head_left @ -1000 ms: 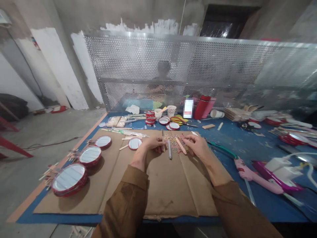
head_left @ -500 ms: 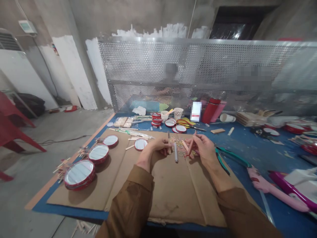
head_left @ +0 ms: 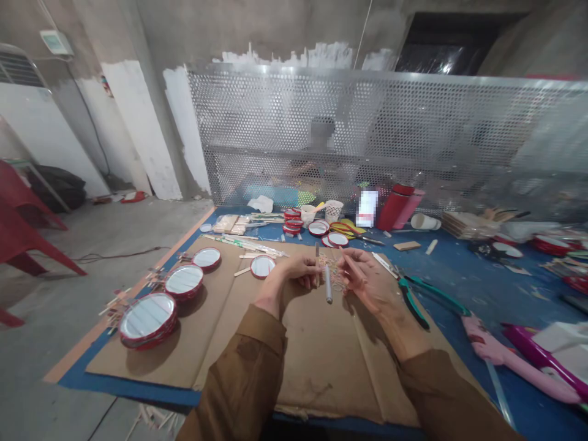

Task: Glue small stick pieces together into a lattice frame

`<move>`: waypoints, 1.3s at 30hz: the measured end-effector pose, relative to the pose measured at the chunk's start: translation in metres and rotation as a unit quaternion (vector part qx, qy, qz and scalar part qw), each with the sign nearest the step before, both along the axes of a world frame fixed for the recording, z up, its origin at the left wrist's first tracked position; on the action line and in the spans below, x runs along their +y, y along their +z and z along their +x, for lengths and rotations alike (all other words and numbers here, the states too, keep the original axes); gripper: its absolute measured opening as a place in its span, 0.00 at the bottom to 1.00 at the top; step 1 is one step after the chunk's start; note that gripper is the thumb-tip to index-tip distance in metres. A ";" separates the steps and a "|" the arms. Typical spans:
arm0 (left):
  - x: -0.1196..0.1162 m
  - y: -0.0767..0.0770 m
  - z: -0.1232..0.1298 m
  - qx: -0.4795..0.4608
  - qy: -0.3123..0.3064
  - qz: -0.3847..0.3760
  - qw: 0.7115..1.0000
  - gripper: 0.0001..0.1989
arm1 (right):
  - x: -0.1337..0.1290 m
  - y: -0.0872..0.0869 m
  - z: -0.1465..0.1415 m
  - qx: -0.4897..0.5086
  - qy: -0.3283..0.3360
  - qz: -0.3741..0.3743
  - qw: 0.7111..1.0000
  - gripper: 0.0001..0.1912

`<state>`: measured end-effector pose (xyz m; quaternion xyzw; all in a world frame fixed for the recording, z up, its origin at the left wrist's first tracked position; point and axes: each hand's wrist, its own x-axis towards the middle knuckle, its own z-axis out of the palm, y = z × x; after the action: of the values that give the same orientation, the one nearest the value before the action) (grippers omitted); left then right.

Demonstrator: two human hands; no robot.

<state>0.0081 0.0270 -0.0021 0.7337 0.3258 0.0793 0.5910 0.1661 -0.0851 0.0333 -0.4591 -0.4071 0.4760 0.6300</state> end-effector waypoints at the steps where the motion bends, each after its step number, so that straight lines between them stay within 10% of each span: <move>1: 0.000 0.000 0.000 -0.001 -0.004 0.002 1.000 0.28 | 0.000 -0.001 -0.001 0.002 0.002 0.006 1.000 0.22; 26: 0.003 -0.009 0.001 -0.030 0.018 0.001 0.999 0.19 | 0.021 -0.025 -0.031 0.010 -0.110 -0.024 0.994 0.17; 39: 0.002 -0.005 0.003 -0.046 0.014 -0.032 0.998 0.08 | 0.015 -0.029 -0.031 -0.276 -0.107 0.039 0.954 0.13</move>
<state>0.0111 0.0289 -0.0068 0.7054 0.3112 0.1108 0.6271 0.1346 -0.0705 0.0044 -0.5882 -0.5318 0.2442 0.5582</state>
